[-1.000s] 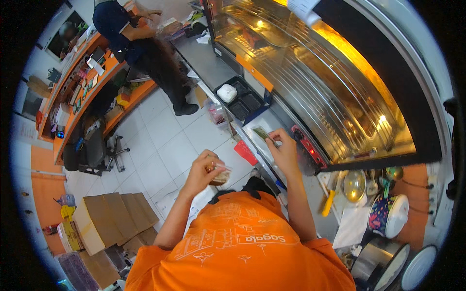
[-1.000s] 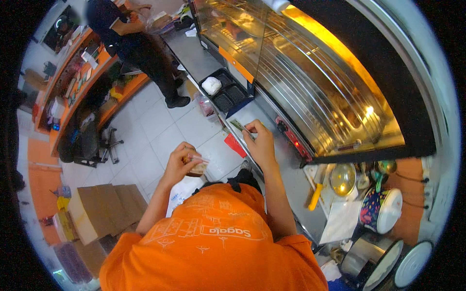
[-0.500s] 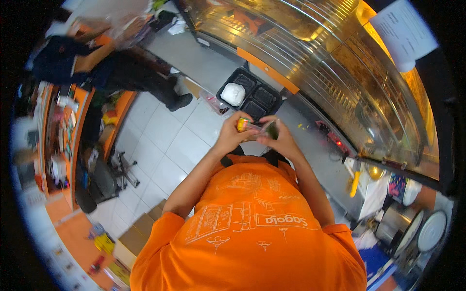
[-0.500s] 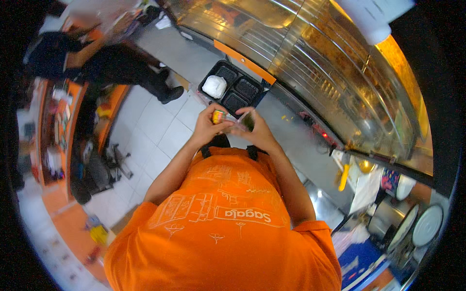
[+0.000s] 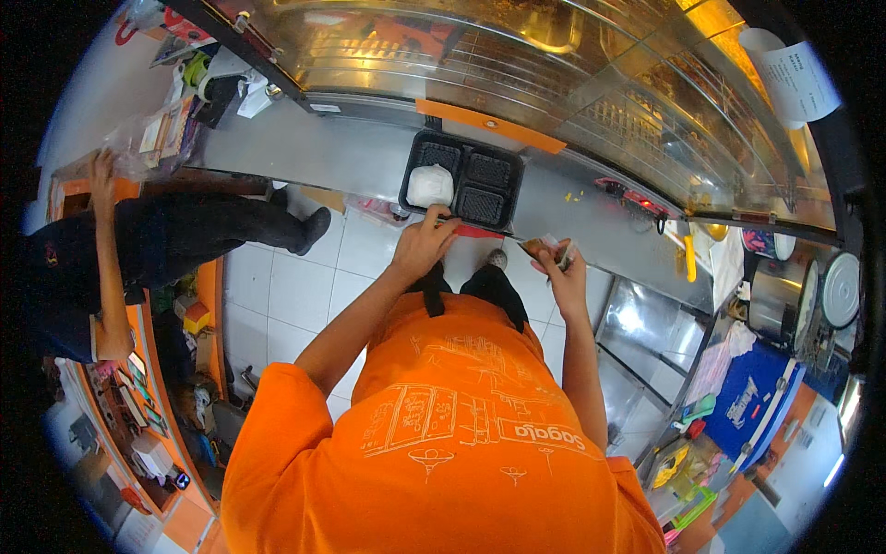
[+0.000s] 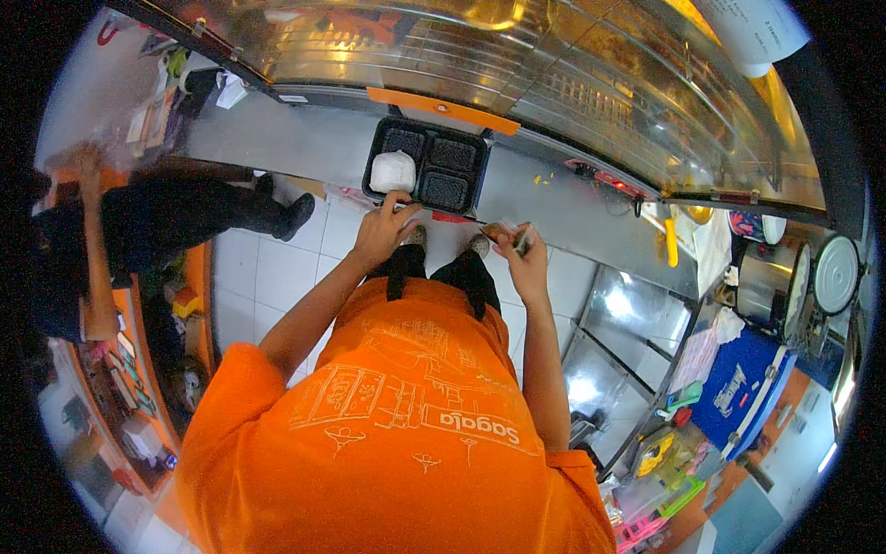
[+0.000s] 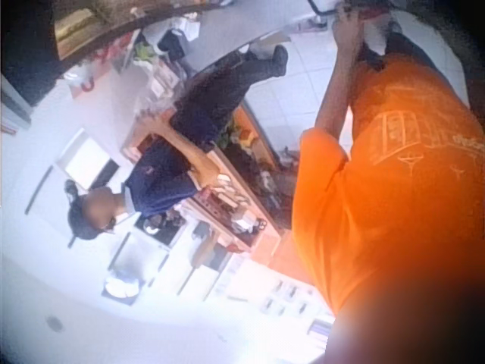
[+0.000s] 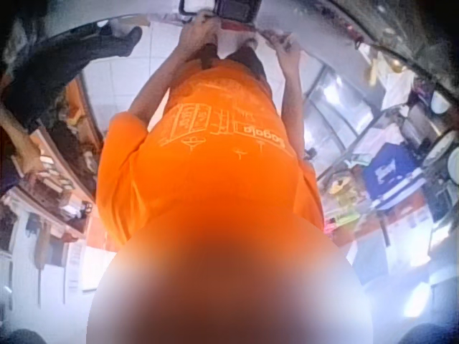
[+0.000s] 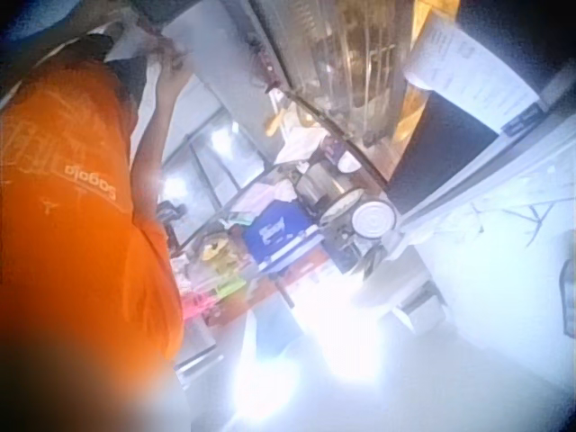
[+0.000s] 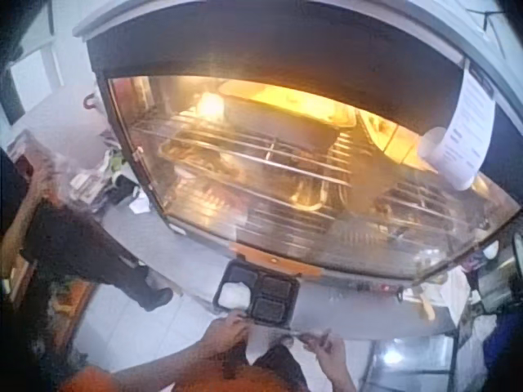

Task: The person assembles a bento box by placing fried chicken, sauce, rice, and pickled vegetables into a compartmentalized container. They use a squeeze bottle, rice scoop, and tongs to portion ingredients and then hand the completed box to a coworker.

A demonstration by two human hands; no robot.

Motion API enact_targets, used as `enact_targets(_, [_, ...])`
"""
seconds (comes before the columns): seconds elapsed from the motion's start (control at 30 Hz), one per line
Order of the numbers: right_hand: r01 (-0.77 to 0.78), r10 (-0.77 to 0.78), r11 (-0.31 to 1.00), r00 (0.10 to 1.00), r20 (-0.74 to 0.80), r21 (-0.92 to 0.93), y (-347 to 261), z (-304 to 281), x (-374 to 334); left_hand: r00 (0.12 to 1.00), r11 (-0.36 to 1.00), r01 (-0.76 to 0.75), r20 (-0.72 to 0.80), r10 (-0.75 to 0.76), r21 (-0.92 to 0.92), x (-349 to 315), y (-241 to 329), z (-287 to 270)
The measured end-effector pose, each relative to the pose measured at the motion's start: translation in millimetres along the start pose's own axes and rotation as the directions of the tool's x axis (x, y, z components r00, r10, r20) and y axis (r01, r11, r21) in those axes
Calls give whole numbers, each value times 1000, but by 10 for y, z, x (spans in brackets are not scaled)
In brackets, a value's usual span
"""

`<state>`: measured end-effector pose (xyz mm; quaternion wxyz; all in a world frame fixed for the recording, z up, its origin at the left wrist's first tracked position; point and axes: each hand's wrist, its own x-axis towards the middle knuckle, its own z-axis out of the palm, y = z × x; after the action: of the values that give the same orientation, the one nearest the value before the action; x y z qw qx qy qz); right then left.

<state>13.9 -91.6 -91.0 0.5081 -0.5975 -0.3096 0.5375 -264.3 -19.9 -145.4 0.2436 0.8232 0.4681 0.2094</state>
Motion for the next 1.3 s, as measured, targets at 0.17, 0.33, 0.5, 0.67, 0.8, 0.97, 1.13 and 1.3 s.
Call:
enact_targets(0.17, [114, -62, 764, 993, 103, -635, 140, 306, 179, 970, 973, -209, -105, 219, 103, -80, -294, 119])
enact_targets(0.33, [392, -346, 497, 908, 237, -774, 310, 539, 220, 981, 998, -46, -188, 55, 52, -60, -407, -6])
enact_targets(0.5, [425, -415, 474, 880, 230, -771, 474, 511, 131, 996, 998, 25, -90, -20, 59, 48, -396, -105])
enact_targets(0.67, [412, -369, 423, 892, 261, -807, 585, 470, 147, 1000, 987, -2, -15, 4, 158, 138, -365, -154])
enact_targets(0.8, [377, -278, 446, 921, 274, -812, 675, 503, 224, 999, 985, -37, 12, 36, 169, 194, -371, -195])
enact_targets(0.97, [535, -391, 415, 835, 386, -736, 756, 487, 185, 988, 983, -147, -27, 151, 114, 115, -309, -142])
enact_targets(1.13, [511, -371, 469, 854, 364, -720, 739, 460, 147, 967, 964, -255, 13, 255, 80, 78, -292, -52])
enact_targets(1.3, [489, -370, 556, 870, 327, -672, 622, 483, 241, 956, 937, -289, 105, 272, 196, 82, -299, -8])
